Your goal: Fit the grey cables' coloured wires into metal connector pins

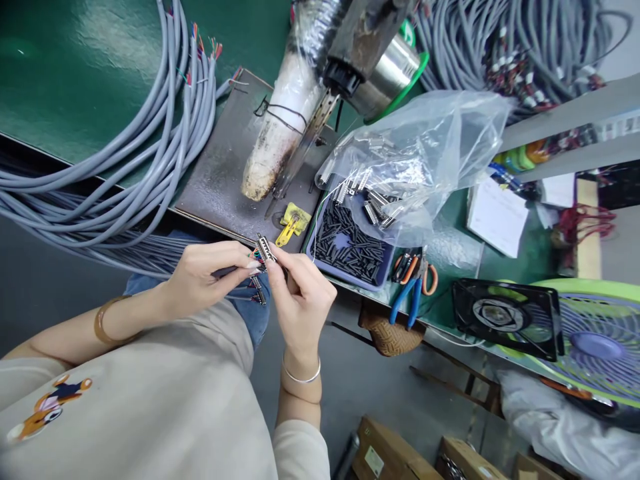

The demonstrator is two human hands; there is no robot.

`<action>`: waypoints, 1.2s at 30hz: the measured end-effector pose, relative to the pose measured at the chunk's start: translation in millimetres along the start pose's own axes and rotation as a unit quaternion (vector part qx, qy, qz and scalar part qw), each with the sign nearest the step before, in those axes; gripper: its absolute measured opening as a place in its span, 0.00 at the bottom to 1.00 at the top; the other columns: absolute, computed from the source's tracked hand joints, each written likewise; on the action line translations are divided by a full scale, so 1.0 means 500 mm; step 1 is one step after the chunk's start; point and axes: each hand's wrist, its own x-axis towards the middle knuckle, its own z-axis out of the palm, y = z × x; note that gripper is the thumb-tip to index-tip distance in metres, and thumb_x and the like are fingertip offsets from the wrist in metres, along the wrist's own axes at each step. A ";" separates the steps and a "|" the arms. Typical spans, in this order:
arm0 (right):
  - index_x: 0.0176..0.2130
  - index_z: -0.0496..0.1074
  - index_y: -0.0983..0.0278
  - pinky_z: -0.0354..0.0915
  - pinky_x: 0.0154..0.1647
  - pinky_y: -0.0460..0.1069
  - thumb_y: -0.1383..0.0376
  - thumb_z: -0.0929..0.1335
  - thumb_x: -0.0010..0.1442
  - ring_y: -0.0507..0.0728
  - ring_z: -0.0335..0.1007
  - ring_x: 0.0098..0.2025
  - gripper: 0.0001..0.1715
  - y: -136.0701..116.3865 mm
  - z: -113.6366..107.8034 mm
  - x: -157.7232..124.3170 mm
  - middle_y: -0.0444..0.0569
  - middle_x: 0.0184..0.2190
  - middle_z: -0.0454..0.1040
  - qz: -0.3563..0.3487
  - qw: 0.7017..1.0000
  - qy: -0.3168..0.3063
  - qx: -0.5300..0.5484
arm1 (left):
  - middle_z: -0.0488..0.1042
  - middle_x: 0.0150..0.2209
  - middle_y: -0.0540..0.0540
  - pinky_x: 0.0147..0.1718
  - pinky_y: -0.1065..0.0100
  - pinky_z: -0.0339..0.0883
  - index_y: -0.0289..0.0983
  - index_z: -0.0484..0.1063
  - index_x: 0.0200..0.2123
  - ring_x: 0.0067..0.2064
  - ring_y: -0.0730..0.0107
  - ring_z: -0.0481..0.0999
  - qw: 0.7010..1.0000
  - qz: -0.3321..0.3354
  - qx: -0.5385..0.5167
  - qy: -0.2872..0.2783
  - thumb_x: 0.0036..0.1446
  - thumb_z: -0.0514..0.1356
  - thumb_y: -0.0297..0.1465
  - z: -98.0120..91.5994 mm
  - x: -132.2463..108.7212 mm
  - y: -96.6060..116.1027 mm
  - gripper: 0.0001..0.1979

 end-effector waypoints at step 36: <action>0.37 0.70 0.61 0.80 0.45 0.52 0.70 0.71 0.62 0.55 0.83 0.45 0.06 0.035 0.052 0.019 0.48 0.43 0.83 -0.113 0.988 0.099 0.032 | 0.77 0.27 0.50 0.21 0.75 0.53 0.34 0.76 0.31 0.22 0.83 0.59 0.990 -0.083 0.069 0.090 0.57 0.63 0.24 -0.004 0.046 -0.010 0.03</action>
